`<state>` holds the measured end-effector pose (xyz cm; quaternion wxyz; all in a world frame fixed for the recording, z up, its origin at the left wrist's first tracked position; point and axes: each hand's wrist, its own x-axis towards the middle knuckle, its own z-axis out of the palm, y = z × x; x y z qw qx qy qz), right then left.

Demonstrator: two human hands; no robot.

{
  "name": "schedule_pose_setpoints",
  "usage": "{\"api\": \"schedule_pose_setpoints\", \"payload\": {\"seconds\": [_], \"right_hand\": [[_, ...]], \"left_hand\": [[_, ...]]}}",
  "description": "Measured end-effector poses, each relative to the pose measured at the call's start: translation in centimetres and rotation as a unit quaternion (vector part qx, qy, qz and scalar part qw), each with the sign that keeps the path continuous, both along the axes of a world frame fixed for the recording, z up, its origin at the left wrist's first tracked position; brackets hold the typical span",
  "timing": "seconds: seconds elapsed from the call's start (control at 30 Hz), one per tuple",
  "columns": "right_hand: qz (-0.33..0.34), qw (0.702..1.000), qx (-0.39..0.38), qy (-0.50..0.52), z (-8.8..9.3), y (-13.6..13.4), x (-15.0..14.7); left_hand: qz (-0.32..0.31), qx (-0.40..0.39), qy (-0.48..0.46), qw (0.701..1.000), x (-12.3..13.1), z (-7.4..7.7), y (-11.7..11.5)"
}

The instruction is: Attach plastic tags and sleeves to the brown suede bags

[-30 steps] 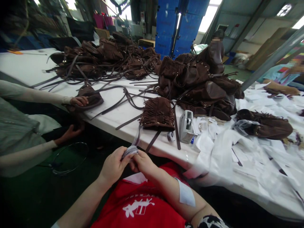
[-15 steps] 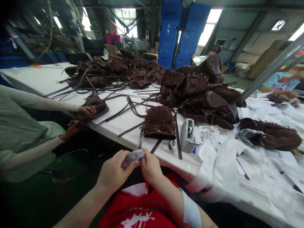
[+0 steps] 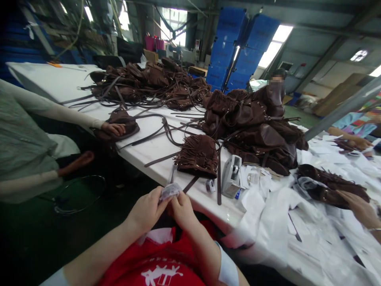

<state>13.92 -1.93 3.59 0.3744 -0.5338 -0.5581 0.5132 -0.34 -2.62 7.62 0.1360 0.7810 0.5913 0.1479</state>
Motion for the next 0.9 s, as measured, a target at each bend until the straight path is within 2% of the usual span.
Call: {"api": "schedule_pose_setpoints", "payload": {"seconds": [0.03,0.07,0.13,0.2,0.23,0.27,0.33,0.4,0.43,0.53,0.63,0.7,0.77,0.8,0.83,0.9], "right_hand": [[0.012,0.993,0.054,-0.100,0.8,0.0,0.6],[0.027,0.974,0.107,-0.196,1.6,0.0,1.0],[0.071,0.922,0.176,-0.338,2.7,-0.2,1.8],[0.111,0.894,0.180,-0.394,3.0,-0.2,2.1],[0.109,0.897,0.170,-0.393,2.8,-0.2,2.2],[0.091,0.909,0.159,-0.374,2.4,-0.1,2.3],[0.039,0.952,0.131,-0.273,1.3,0.3,2.3],[-0.001,0.991,0.081,-0.110,0.4,0.6,2.1],[-0.015,0.999,0.046,-0.025,0.0,0.7,1.9],[-0.047,0.982,-0.064,0.171,-0.6,0.6,0.9],[-0.032,0.963,-0.117,0.242,-0.9,0.4,0.2],[-0.003,0.978,-0.093,0.185,-0.7,0.4,0.5],[0.009,0.999,-0.001,0.031,0.1,0.5,1.4],[0.014,0.996,0.057,-0.066,0.7,0.5,2.0],[0.028,0.981,0.110,-0.159,1.4,0.4,2.5],[0.095,0.936,0.170,-0.294,2.6,0.2,3.3]], "left_hand": [[-0.011,-0.019,0.023,1.000,-0.3,0.3,0.3],[-0.029,-0.034,0.043,0.998,-0.5,0.6,0.5],[-0.080,-0.052,0.070,0.993,-0.7,1.3,0.8],[-0.116,-0.051,0.071,0.989,-0.7,1.8,0.8],[-0.116,-0.042,0.065,0.990,-0.6,1.9,0.7],[-0.105,-0.026,0.057,0.992,-0.4,2.0,0.6],[-0.065,0.025,0.035,0.997,0.1,1.8,0.3],[-0.027,0.086,0.006,0.996,0.8,1.0,-0.1],[-0.014,0.110,-0.011,0.994,1.2,0.5,-0.3],[0.021,0.145,-0.063,0.987,2.1,-1.2,-0.9],[0.033,0.135,-0.077,0.987,2.1,-2.1,-0.9],[0.023,0.103,-0.051,0.993,1.6,-2.0,-0.4],[-0.007,0.054,-0.006,0.998,0.7,-1.4,0.2],[-0.033,0.027,0.017,0.999,0.2,-1.0,0.5],[-0.063,0.003,0.038,0.997,-0.2,-0.5,0.7],[-0.129,-0.027,0.071,0.989,-0.8,0.3,0.9]]}}
